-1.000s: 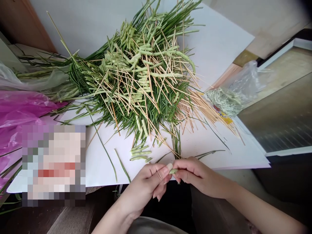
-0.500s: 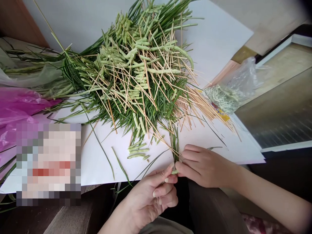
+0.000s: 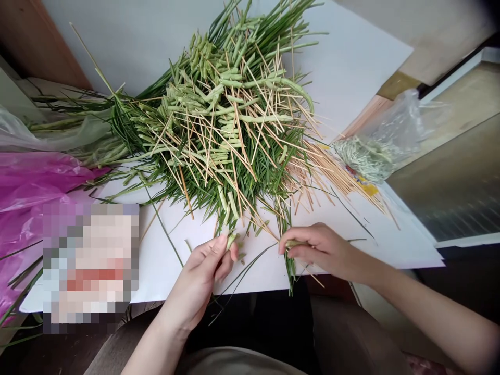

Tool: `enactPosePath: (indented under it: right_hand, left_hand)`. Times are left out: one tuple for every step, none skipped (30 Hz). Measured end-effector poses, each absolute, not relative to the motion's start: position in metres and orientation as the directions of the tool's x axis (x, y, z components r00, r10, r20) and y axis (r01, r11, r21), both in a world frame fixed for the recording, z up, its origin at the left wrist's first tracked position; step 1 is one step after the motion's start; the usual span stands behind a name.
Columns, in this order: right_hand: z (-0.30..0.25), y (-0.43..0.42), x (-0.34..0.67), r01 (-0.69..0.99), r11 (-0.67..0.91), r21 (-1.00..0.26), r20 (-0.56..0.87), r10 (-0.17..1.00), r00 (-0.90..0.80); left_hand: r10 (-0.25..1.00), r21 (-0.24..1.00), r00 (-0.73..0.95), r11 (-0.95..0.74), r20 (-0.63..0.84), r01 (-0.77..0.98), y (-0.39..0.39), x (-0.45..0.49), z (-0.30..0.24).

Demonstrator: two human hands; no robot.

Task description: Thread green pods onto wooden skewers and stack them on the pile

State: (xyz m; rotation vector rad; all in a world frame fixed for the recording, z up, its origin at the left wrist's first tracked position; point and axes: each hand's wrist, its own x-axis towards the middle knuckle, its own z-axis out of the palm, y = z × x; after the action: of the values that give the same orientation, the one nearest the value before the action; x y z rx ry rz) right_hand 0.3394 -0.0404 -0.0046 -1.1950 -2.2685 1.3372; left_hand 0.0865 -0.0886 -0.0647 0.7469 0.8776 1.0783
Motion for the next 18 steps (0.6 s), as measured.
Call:
enactPosePath:
  right_hand:
    - [-0.01,-0.043,0.332,0.468,0.138,-0.873,-0.231,0.728,-0.646]
    - [-0.016,-0.045,0.327,0.41,0.058,-0.91,-0.253,0.705,-0.662]
    - [-0.021,-0.046,0.324,0.355,0.0,-0.935,-0.258,0.686,-0.681]
    - [-0.025,-0.046,0.322,0.307,-0.04,-0.951,-0.253,0.671,-0.697]
    - [-0.028,-0.045,0.322,0.263,-0.068,-0.962,-0.241,0.663,-0.709]
    - [-0.03,-0.045,0.323,0.223,-0.09,-0.971,-0.226,0.657,-0.719]
    - [-0.032,-0.044,0.324,0.183,-0.107,-0.977,-0.208,0.656,-0.726]
    - [-0.033,-0.044,0.325,0.145,-0.12,-0.982,-0.188,0.655,-0.732]
    - [-0.034,-0.043,0.325,0.111,-0.128,-0.986,-0.168,0.653,-0.739]
    - [-0.034,-0.043,0.326,0.086,-0.132,-0.988,-0.152,0.65,-0.744]
    - [-0.035,-0.043,0.326,0.069,-0.135,-0.988,-0.14,0.647,-0.749]
    - [-0.035,-0.043,0.326,0.059,-0.139,-0.989,-0.135,0.644,-0.753]
    - [-0.036,-0.044,0.325,0.051,-0.147,-0.988,-0.135,0.641,-0.755]
    - [-0.037,-0.045,0.325,0.045,-0.158,-0.986,-0.137,0.638,-0.758]
    - [-0.038,-0.046,0.324,0.036,-0.168,-0.985,-0.137,0.636,-0.76]
    - [-0.039,-0.046,0.324,0.025,-0.18,-0.983,-0.135,0.635,-0.761]
    - [-0.04,-0.047,0.323,0.012,-0.192,-0.981,-0.134,0.635,-0.761]
    - [-0.041,-0.048,0.322,0.001,-0.208,-0.978,-0.136,0.637,-0.759]
  left_hand:
    - [0.952,0.885,0.219,0.282,-0.211,-0.37,-0.089,0.085,-0.065]
    - [0.955,0.911,0.22,0.262,-0.198,-0.32,-0.09,0.084,-0.065]
    - [0.96,0.934,0.213,0.238,-0.183,-0.266,-0.091,0.083,-0.064]
    - [0.966,0.956,0.201,0.205,-0.164,-0.207,-0.091,0.082,-0.063]
    - [0.973,0.975,0.181,0.167,-0.14,-0.144,-0.091,0.081,-0.062]
    - [0.98,0.989,0.162,0.126,-0.113,-0.075,-0.091,0.079,-0.062]
    - [0.985,0.996,0.148,0.089,-0.088,-0.004,-0.09,0.078,-0.061]
    - [0.988,0.996,0.138,0.057,-0.065,0.067,-0.089,0.076,-0.062]
    - [0.99,0.99,0.132,0.026,-0.044,0.136,-0.088,0.075,-0.063]
    - [0.992,0.979,0.126,-0.003,-0.023,0.205,-0.086,0.074,-0.065]
    - [0.993,0.961,0.118,-0.034,0.001,0.275,-0.085,0.072,-0.067]
    - [0.993,0.937,0.109,-0.068,0.032,0.344,-0.083,0.072,-0.07]
    - [0.993,0.905,0.096,-0.104,0.07,0.413,-0.083,0.071,-0.074]
    - [0.99,0.865,0.083,-0.138,0.112,0.482,-0.082,0.07,-0.077]
    - [0.985,0.82,0.074,-0.169,0.154,0.547,-0.081,0.07,-0.08]
    - [0.979,0.773,0.069,-0.195,0.193,0.604,-0.081,0.069,-0.083]
    - [0.972,0.728,0.072,-0.217,0.226,0.65,-0.081,0.068,-0.085]
    - [0.965,0.689,0.078,-0.234,0.25,0.685,-0.081,0.068,-0.087]
